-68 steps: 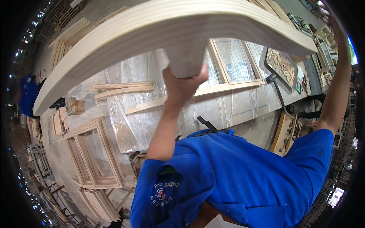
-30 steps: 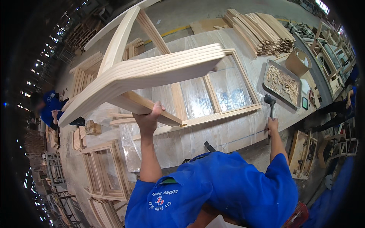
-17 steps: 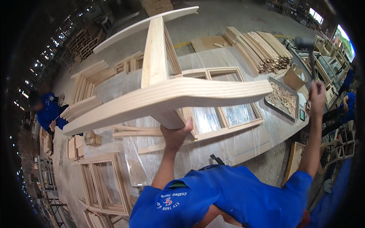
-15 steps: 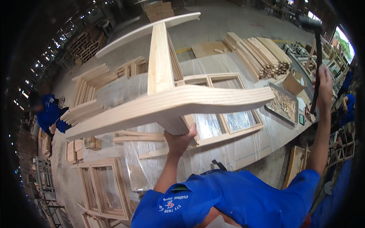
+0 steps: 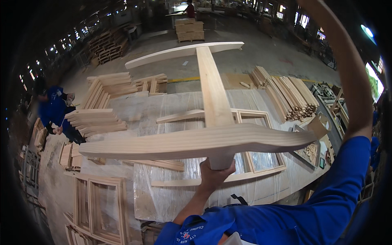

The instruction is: The person assembles a wooden chair frame by inserting wooden dowels into pre-drilled holes and tapping them with a rubber mallet. They repeatedly pick up dowels, align frame pieces, and hammer joints to secure the structure.

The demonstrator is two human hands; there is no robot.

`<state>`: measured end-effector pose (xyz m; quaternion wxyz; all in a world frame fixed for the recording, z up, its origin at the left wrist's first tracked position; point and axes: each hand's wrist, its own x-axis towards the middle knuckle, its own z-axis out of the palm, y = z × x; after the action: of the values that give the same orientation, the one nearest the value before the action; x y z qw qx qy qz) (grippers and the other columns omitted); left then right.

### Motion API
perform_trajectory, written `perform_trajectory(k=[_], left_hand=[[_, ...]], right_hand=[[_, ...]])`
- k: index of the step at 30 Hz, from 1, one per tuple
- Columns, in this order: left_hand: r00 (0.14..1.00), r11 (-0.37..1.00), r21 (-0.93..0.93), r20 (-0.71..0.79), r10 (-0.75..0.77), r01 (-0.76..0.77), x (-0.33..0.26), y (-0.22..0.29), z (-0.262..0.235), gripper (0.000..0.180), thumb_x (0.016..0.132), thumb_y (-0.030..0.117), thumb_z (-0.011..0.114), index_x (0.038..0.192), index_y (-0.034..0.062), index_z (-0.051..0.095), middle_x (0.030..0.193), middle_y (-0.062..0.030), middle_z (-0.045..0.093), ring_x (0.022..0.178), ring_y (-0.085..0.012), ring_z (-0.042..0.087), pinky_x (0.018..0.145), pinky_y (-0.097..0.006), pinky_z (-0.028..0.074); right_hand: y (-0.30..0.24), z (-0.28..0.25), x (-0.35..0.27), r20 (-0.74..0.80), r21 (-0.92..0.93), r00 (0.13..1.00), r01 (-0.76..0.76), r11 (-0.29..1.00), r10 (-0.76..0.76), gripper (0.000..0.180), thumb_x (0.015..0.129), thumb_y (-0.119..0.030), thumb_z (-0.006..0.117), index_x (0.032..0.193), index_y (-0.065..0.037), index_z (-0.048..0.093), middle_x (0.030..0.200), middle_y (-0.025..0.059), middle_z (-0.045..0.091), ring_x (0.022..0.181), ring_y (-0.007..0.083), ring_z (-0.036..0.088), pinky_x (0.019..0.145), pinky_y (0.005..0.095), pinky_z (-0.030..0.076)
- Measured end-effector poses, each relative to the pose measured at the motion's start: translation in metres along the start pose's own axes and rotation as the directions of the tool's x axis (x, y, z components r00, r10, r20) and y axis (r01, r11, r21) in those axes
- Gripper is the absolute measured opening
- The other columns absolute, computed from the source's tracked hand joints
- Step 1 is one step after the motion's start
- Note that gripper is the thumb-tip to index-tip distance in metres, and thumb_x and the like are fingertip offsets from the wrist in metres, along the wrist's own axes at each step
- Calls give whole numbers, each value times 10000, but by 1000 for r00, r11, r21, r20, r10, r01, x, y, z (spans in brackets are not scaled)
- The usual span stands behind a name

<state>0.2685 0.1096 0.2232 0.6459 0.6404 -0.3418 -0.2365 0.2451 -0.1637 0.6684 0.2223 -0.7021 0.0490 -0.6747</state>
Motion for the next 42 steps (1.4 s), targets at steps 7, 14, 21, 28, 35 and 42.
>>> perform_trajectory(k=[7, 14, 21, 28, 35, 42], left_hand=[[986, 984, 85, -47, 160, -156, -1, -31, -10, 318, 746, 195, 885, 1000, 42, 770, 887, -69, 794, 836, -153, 775, 756, -308, 613], [952, 954, -30, 66, 299, -297, 8, -27, -7, 419, 711, 154, 910, 1079, 21, 757, 1006, -94, 779, 892, -190, 747, 787, -356, 598], [947, 975, -135, 244, 208, -179, -5, -41, -6, 406, 763, 163, 941, 1093, 18, 755, 1018, -97, 774, 943, -204, 737, 829, -351, 582], [920, 965, -117, 296, 258, -233, -6, -49, -6, 407, 762, 207, 931, 1079, 23, 755, 1016, -104, 774, 940, -210, 743, 832, -357, 591], [950, 933, 220, 200, 241, -284, 13, -37, 2, 492, 698, 279, 918, 1091, 36, 748, 943, -181, 772, 867, -331, 780, 793, -404, 619], [898, 903, 39, 133, 419, -427, 11, -48, -10, 625, 679, 209, 923, 1221, 23, 674, 1082, -185, 717, 983, -382, 718, 881, -471, 567]], right_hand=[[147, 128, -142, 370, -745, 638, -231, 625, 676, 534, 1068, -489, 461, 1041, 18, 628, 953, 210, 721, 770, 330, 743, 660, 478, 604], [145, 84, -135, 535, -518, 397, -543, 661, 746, 471, 1096, -448, 497, 904, -37, 623, 623, 11, 491, 415, 118, 382, 373, 322, 328], [45, 25, 7, 232, -118, 882, -392, 912, 410, 298, 1069, -299, 523, 862, -103, 611, 595, 7, 490, 436, 151, 418, 406, 333, 372], [82, 64, 30, -181, 217, 982, 96, 971, -57, 362, 1072, -332, 452, 825, -98, 575, 601, 20, 490, 466, 167, 448, 406, 358, 374], [145, 81, -148, 374, -806, 402, -305, 507, 836, 506, 1097, -441, 475, 850, -11, 579, 657, 58, 538, 481, 193, 454, 433, 404, 356], [54, 55, -72, 442, -484, 688, -357, 799, 575, 502, 1082, -527, 452, 873, -89, 579, 641, -12, 445, 437, 100, 395, 398, 318, 314]])
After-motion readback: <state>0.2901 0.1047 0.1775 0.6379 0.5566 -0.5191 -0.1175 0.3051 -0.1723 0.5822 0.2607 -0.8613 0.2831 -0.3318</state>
